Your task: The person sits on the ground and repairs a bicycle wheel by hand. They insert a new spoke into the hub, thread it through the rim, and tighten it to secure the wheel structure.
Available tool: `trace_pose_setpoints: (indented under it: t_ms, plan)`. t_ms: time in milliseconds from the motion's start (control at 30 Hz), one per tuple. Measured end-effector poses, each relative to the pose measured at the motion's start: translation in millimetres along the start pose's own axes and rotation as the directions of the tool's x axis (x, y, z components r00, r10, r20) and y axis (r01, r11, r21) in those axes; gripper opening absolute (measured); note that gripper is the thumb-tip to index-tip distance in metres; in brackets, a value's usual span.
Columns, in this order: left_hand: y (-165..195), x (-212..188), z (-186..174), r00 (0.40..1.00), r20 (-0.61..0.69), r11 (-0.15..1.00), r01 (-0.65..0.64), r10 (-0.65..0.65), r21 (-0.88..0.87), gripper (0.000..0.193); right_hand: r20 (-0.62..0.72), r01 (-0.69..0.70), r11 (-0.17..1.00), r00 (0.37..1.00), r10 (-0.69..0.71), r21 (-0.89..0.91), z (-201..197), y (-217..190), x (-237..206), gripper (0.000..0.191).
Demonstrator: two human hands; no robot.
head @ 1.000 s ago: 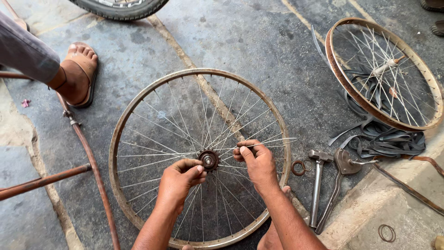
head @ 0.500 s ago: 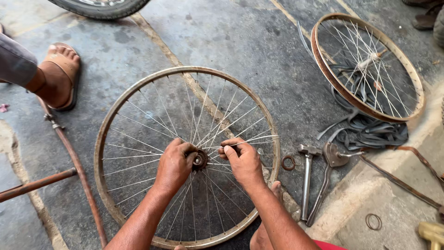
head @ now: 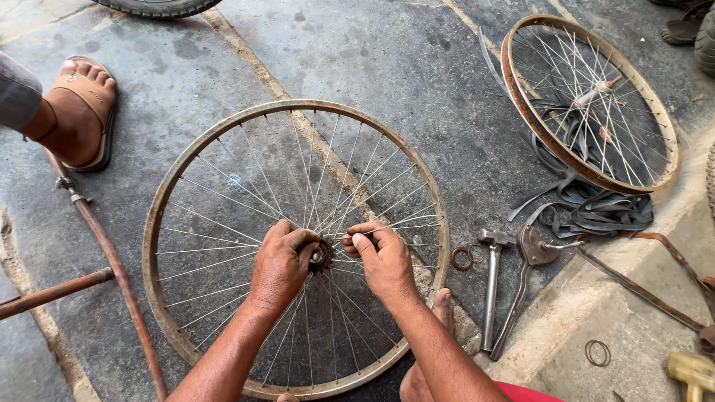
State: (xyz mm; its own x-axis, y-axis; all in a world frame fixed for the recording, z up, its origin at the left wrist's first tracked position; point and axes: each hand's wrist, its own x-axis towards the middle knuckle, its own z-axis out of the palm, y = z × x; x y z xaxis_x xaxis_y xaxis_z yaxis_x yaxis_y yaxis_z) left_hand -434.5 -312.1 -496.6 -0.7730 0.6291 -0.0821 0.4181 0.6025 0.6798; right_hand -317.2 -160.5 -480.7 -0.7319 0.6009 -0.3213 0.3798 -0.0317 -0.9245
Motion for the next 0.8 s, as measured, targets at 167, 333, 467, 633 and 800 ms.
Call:
trace_pose_setpoints:
  t_ms: [167, 333, 467, 633, 800]
  plan:
    - [-3, -1, -2, 0.995, 0.024, 0.992, 0.097, -0.095, -0.085, 0.01, 0.004, -0.02, 1.0, 1.0, 0.02, -0.001, 1, 4, 3, 0.019]
    - [-5, -1, -1, 0.992, 0.01, 0.987, 0.125, -0.125, -0.1, 0.008, 0.028, -0.027, 0.999, 0.999, 0.027, 0.02, 6, 7, 5, 0.018]
    - [-5, 0, 0, 0.99, 0.013, 0.984, 0.144, -0.144, -0.1, 0.007, 0.04, -0.043, 0.999, 0.998, 0.042, 0.018, 10, 3, 3, 0.018]
    - [-5, 1, 0, 0.987, 0.036, 0.986, 0.156, -0.154, -0.066, 0.007, 0.045, -0.06, 0.991, 0.997, 0.066, -0.122, 17, -2, 0, 0.019]
    - [-4, 0, 0, 0.997, -0.007, 0.993, 0.079, -0.08, -0.089, 0.006, 0.032, 0.01, 0.997, 0.999, -0.007, -0.08, 22, -1, -1, 0.019]
